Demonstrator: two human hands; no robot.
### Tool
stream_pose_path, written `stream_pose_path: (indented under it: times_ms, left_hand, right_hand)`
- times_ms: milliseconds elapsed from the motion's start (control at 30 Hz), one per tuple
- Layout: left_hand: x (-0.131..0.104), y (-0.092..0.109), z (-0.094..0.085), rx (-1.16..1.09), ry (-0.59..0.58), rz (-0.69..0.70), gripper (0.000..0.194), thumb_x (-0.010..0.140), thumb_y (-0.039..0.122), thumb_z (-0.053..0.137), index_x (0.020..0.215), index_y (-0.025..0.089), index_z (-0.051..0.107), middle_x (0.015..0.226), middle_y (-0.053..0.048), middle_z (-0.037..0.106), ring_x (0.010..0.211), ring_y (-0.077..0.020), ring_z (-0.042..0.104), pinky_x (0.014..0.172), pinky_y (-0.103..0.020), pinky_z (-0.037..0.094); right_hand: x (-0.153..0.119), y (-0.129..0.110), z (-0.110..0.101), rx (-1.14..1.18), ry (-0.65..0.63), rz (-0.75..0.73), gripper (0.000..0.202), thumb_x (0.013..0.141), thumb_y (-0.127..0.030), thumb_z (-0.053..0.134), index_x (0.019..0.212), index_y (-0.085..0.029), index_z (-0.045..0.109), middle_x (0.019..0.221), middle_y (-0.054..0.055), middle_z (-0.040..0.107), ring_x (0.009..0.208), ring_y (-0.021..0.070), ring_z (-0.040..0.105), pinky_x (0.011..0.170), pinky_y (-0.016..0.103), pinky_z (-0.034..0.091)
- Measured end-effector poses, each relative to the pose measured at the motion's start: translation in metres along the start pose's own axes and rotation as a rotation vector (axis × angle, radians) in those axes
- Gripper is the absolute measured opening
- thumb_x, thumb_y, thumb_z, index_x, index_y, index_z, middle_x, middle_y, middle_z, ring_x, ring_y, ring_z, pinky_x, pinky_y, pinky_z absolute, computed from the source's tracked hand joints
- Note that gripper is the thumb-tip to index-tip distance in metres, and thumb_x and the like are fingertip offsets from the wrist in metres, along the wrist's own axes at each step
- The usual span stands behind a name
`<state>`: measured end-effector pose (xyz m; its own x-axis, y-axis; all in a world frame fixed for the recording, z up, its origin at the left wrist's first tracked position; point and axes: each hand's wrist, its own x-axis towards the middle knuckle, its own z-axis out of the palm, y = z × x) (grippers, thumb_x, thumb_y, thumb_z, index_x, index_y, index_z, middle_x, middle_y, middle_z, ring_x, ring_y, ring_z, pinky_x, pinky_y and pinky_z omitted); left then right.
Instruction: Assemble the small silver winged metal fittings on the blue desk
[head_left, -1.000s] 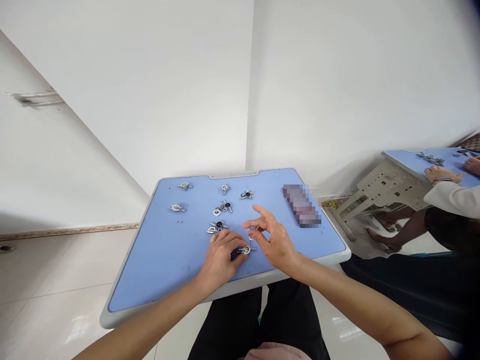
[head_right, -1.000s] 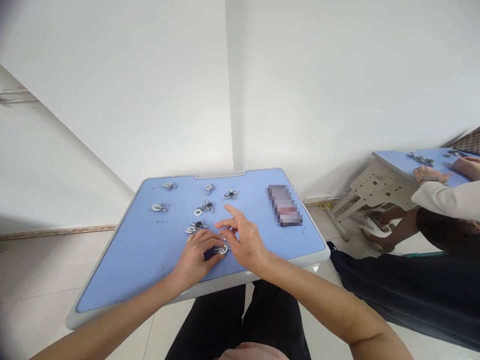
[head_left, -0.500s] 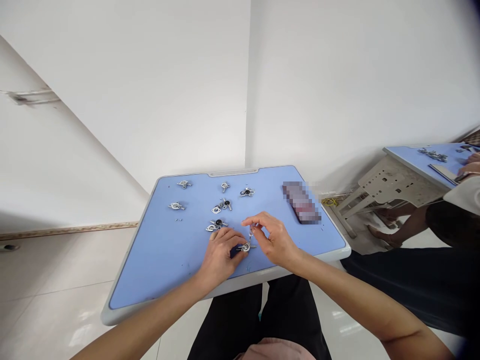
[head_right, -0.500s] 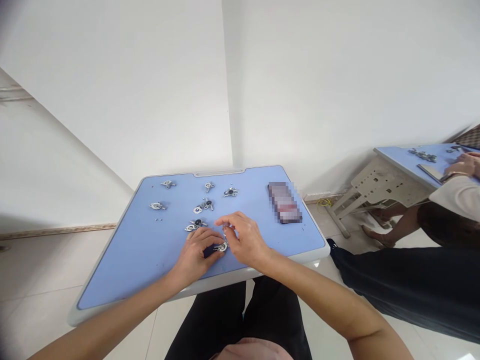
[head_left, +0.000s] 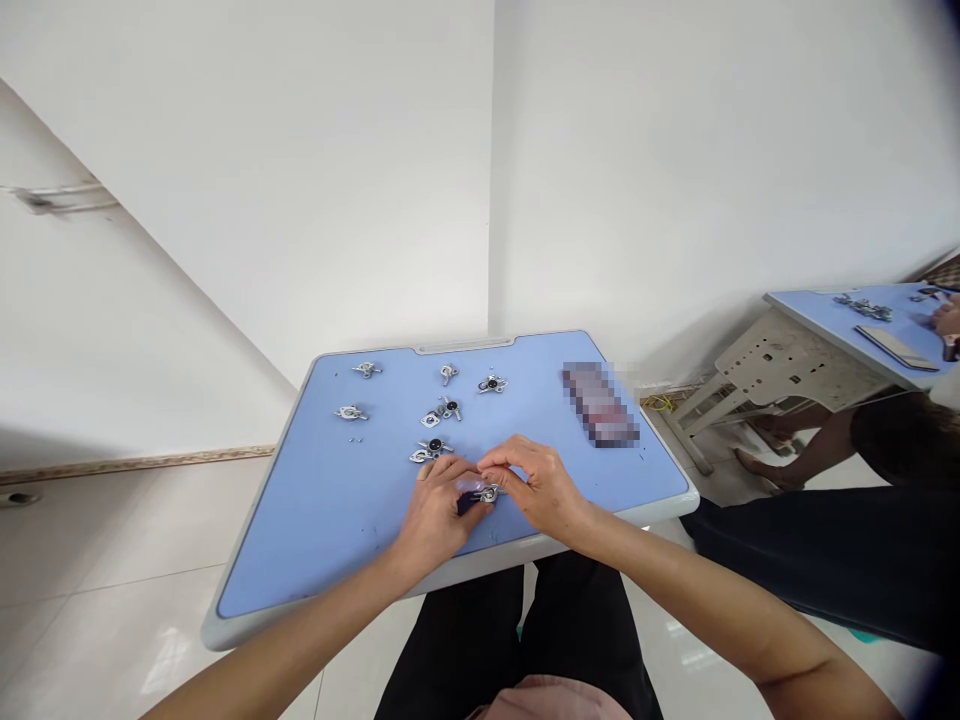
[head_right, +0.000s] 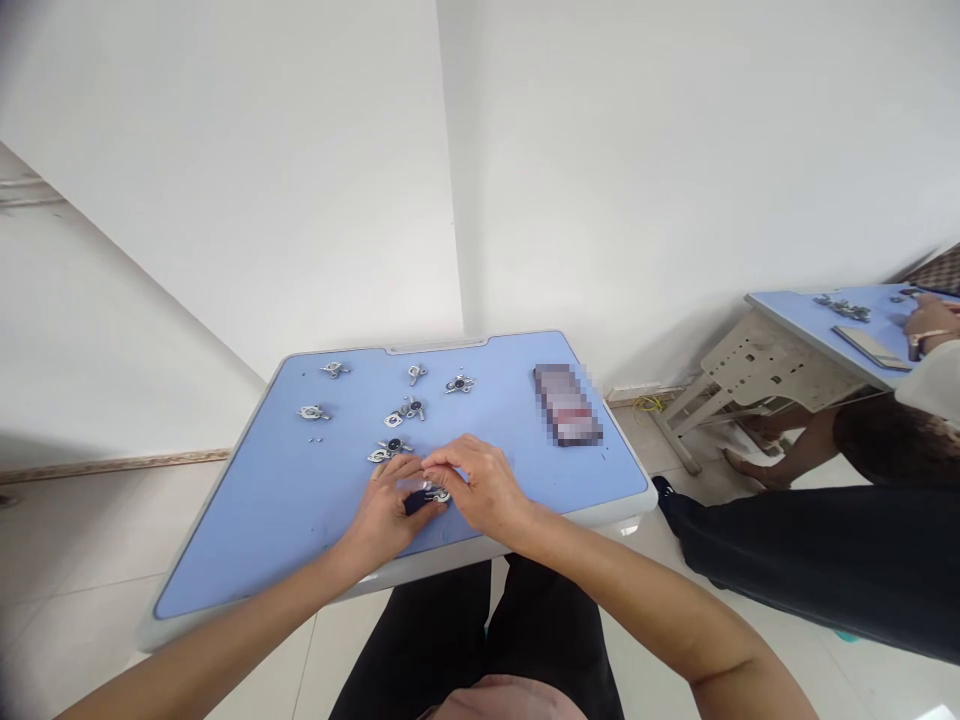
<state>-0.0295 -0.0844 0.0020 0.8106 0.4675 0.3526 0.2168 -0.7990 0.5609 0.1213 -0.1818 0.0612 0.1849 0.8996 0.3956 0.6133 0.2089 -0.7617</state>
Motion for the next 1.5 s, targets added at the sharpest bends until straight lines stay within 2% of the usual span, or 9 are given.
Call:
stream_pose_path:
  times_ms: [100,233,467,633,767,867,1067,1333,1500]
  left_hand:
    - [0.001,0.000,-0.001,0.000,-0.027,0.004,0.012,0.080,0.017,0.067,0.090,0.023,0.069,0.091,-0.003,0.069,0.095,-0.0246,0.057,0.085,-0.041,0.044]
    - [0.001,0.001,0.001,-0.008,0.002,-0.045,0.023,0.077,0.004,0.054,0.086,0.020,0.067,0.095,-0.004,0.070,0.097,-0.0240,0.057,0.089,-0.043,0.043]
    - [0.002,0.004,0.000,0.024,-0.009,-0.092,0.026,0.074,0.000,0.049,0.086,0.017,0.065,0.091,-0.007,0.067,0.095,-0.0253,0.056,0.088,-0.044,0.044]
    - [0.003,0.003,0.000,0.021,-0.004,-0.060,0.033,0.069,0.000,0.051,0.091,0.018,0.066,0.092,-0.007,0.067,0.094,-0.0254,0.056,0.085,-0.043,0.044]
    - [0.002,0.001,0.001,-0.012,0.015,-0.033,0.017,0.081,0.009,0.056,0.089,0.021,0.066,0.092,-0.003,0.069,0.094,-0.0232,0.056,0.086,-0.041,0.043]
    - [0.002,0.000,0.001,-0.016,0.023,-0.033,0.009,0.084,0.016,0.063,0.090,0.022,0.066,0.094,-0.002,0.070,0.097,-0.0226,0.057,0.089,-0.041,0.042]
    - [0.002,-0.002,0.003,0.003,0.034,-0.047,0.009,0.083,0.019,0.068,0.091,0.023,0.066,0.095,-0.001,0.070,0.097,-0.0223,0.058,0.090,-0.040,0.044]
    - [0.011,0.011,-0.002,0.146,-0.053,-0.142,0.039,0.082,0.030,0.072,0.118,0.021,0.060,0.088,-0.001,0.068,0.084,-0.0208,0.063,0.089,-0.041,0.044]
    - [0.015,0.017,-0.018,0.225,-0.223,-0.133,0.058,0.079,0.036,0.075,0.131,0.023,0.053,0.091,-0.002,0.068,0.082,-0.0226,0.064,0.080,-0.037,0.047]
  right_hand:
    - [-0.005,0.006,0.010,-0.054,-0.017,-0.024,0.014,0.091,-0.015,0.053,0.092,-0.021,0.066,0.087,0.003,0.071,0.084,0.0175,0.063,0.077,0.033,0.053]
    - [-0.020,0.015,0.043,-0.256,-0.041,-0.177,0.038,0.089,-0.007,0.044,0.125,-0.016,0.054,0.122,0.013,0.061,0.110,0.0245,0.053,0.092,0.044,0.050]
    - [-0.030,0.024,0.073,-0.555,-0.065,-0.166,0.058,0.088,-0.002,0.039,0.145,-0.011,0.035,0.139,0.017,0.048,0.118,0.0295,0.044,0.097,0.047,0.046]
    - [-0.029,0.018,0.063,-0.681,0.063,-0.204,0.049,0.091,-0.007,0.041,0.139,-0.008,0.042,0.138,0.020,0.048,0.122,0.0326,0.043,0.096,0.050,0.044]
    - [-0.047,0.013,0.048,-0.601,0.175,-0.445,0.033,0.095,-0.016,0.045,0.128,-0.011,0.050,0.117,0.017,0.060,0.107,0.0267,0.054,0.086,0.042,0.048]
    - [-0.064,0.010,0.038,-0.648,-0.018,-0.556,0.023,0.094,-0.014,0.049,0.116,-0.015,0.056,0.097,0.009,0.064,0.086,0.0202,0.058,0.070,0.033,0.047]
    - [-0.068,-0.002,0.035,-0.864,-0.319,-0.412,0.024,0.092,-0.010,0.050,0.114,-0.013,0.055,0.091,0.009,0.063,0.075,0.0180,0.058,0.053,0.029,0.042]
    - [-0.058,-0.006,0.026,-0.897,-0.518,-0.417,0.009,0.086,-0.008,0.056,0.091,-0.014,0.060,0.092,0.012,0.062,0.077,0.0210,0.062,0.043,0.025,0.043]
    - [-0.063,0.017,-0.009,-0.592,-0.205,-0.310,0.015,0.091,-0.011,0.048,0.102,-0.017,0.057,0.092,0.009,0.063,0.073,0.0163,0.062,0.051,0.024,0.050]
